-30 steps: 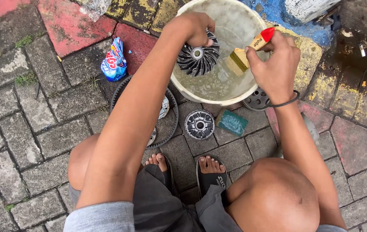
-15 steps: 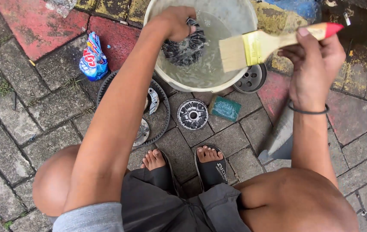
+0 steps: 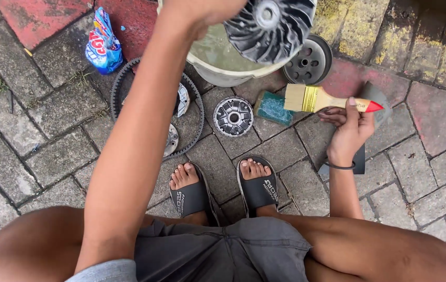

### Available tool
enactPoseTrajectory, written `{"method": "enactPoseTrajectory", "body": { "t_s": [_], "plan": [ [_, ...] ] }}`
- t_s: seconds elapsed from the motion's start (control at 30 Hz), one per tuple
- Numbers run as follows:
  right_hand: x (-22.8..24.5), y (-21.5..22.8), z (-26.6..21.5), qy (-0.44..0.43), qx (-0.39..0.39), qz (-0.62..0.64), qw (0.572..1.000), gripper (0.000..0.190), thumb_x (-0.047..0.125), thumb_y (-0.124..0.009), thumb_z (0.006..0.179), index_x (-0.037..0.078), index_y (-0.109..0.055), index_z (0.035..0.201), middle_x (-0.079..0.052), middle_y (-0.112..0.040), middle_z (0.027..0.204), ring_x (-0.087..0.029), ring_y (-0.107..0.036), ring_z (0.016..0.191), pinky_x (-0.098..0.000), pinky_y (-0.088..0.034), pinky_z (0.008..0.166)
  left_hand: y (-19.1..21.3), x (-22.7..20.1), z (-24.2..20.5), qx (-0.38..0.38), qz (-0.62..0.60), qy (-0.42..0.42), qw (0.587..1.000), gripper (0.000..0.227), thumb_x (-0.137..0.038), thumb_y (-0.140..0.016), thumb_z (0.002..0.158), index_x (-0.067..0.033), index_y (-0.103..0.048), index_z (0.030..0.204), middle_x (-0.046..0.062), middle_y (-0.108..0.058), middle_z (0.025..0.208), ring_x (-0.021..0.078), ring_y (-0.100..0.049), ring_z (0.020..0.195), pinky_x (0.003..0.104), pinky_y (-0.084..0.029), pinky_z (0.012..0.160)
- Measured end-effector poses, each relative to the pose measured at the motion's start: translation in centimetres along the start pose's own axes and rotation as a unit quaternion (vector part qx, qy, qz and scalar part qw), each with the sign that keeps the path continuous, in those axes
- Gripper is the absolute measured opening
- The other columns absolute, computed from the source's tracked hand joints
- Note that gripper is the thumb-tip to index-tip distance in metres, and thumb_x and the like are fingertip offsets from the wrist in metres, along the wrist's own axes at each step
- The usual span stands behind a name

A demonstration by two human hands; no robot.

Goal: Cleaning motorcycle CVT pulley components using a brush and soapy water in a bucket.

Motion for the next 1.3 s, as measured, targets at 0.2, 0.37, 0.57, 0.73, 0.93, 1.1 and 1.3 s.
{"method": "enactPoseTrajectory", "body": {
  "t_s": [0.2, 0.37, 0.57, 0.73, 0.93, 1.1, 1.3],
  "plan": [
    [-3.7, 4.2, 0.1, 0.027, 0.021, -0.074, 0.997, 0.018, 0.016, -0.063, 0.113, 0.006, -0.049, 0.108, -0.020, -0.068, 0.078, -0.031, -0.076, 0.066, -0.0370, -0.065, 0.058, -4.2, -5.0, -9.7, -0.078, -0.090, 0.027, 0.993, 0.027, -0.033, -0.062, 0.088, -0.0112, -0.065, 0.102, 0.018, -0.071, 0.085, 0.0490, -0.072, 0.093, 0.058, -0.054, 0.078],
    [-6.0, 7.0, 1.0, 0.033, 0.006, -0.089, 0.995, 0.014, 0.016, -0.063, 0.113, 0.006, -0.054, 0.110, -0.016, -0.068, 0.079, -0.026, -0.074, 0.063, -0.0336, -0.063, 0.058, -7.1, -4.8, -15.2, -0.150, -0.179, 0.102, 0.967, 0.031, -0.020, -0.055, 0.098, 0.0021, -0.055, 0.121, 0.029, -0.065, 0.098, 0.0538, -0.069, 0.097, 0.060, -0.053, 0.081],
    [-6.1, 5.9, 2.2, 0.007, -0.009, -0.041, 0.999, 0.018, 0.021, -0.065, 0.109, 0.007, -0.056, 0.115, -0.010, -0.063, 0.095, -0.024, -0.076, 0.074, -0.0351, -0.070, 0.068, -15.6, 4.6, -15.8, -0.162, -0.186, 0.182, 0.952, 0.031, -0.025, -0.063, 0.098, -0.0049, -0.060, 0.121, 0.027, -0.069, 0.107, 0.0521, -0.067, 0.107, 0.058, -0.053, 0.087],
    [-5.5, 5.2, 2.5, 0.044, 0.014, -0.095, 0.994, 0.023, 0.028, -0.062, 0.112, 0.008, -0.053, 0.117, -0.008, -0.061, 0.098, -0.023, -0.077, 0.079, -0.0336, -0.069, 0.072, -23.4, 14.3, -13.6, -0.159, -0.176, 0.246, 0.940, 0.035, -0.030, -0.063, 0.099, -0.0070, -0.058, 0.125, 0.022, -0.066, 0.111, 0.0490, -0.066, 0.107, 0.060, -0.055, 0.089],
    [-5.3, 1.4, 0.6, -0.101, 0.066, -0.065, 0.991, 0.022, 0.026, -0.064, 0.108, 0.009, -0.056, 0.118, -0.004, -0.067, 0.101, -0.020, -0.079, 0.084, -0.0373, -0.071, 0.073, -24.3, 12.2, -14.4, -0.123, -0.112, 0.298, 0.940, 0.041, -0.029, -0.059, 0.101, -0.0083, -0.050, 0.135, 0.024, -0.056, 0.123, 0.0545, -0.064, 0.108, 0.064, -0.055, 0.089],
    [-3.2, 2.1, 0.1, 0.016, 0.105, -0.127, 0.986, 0.024, 0.005, -0.066, 0.106, -0.001, -0.056, 0.126, -0.015, -0.064, 0.107, -0.022, -0.073, 0.087, -0.0354, -0.067, 0.068, -23.7, 11.7, -14.9, -0.110, -0.115, 0.277, 0.948, 0.042, -0.033, -0.060, 0.099, -0.0060, -0.052, 0.131, 0.026, -0.063, 0.111, 0.0557, -0.066, 0.102, 0.065, -0.054, 0.084],
    [-3.5, 4.7, 1.5, 0.054, 0.060, -0.121, 0.989, 0.021, 0.005, -0.070, 0.104, 0.000, -0.061, 0.122, -0.016, -0.067, 0.105, -0.018, -0.071, 0.083, -0.0280, -0.065, 0.063, -23.4, 12.2, -12.9, -0.023, 0.093, 0.202, 0.975, 0.048, -0.048, -0.066, 0.096, -0.0096, -0.059, 0.124, 0.020, -0.068, 0.109, 0.0450, -0.073, 0.092, 0.055, -0.061, 0.075]
  ]
}}
Point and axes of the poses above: each hand's wrist, its own z-axis towards the middle knuckle, its own y-axis out of the back of the hand, x = y × z, the point moved 8 cm from there along z, towards the middle knuckle
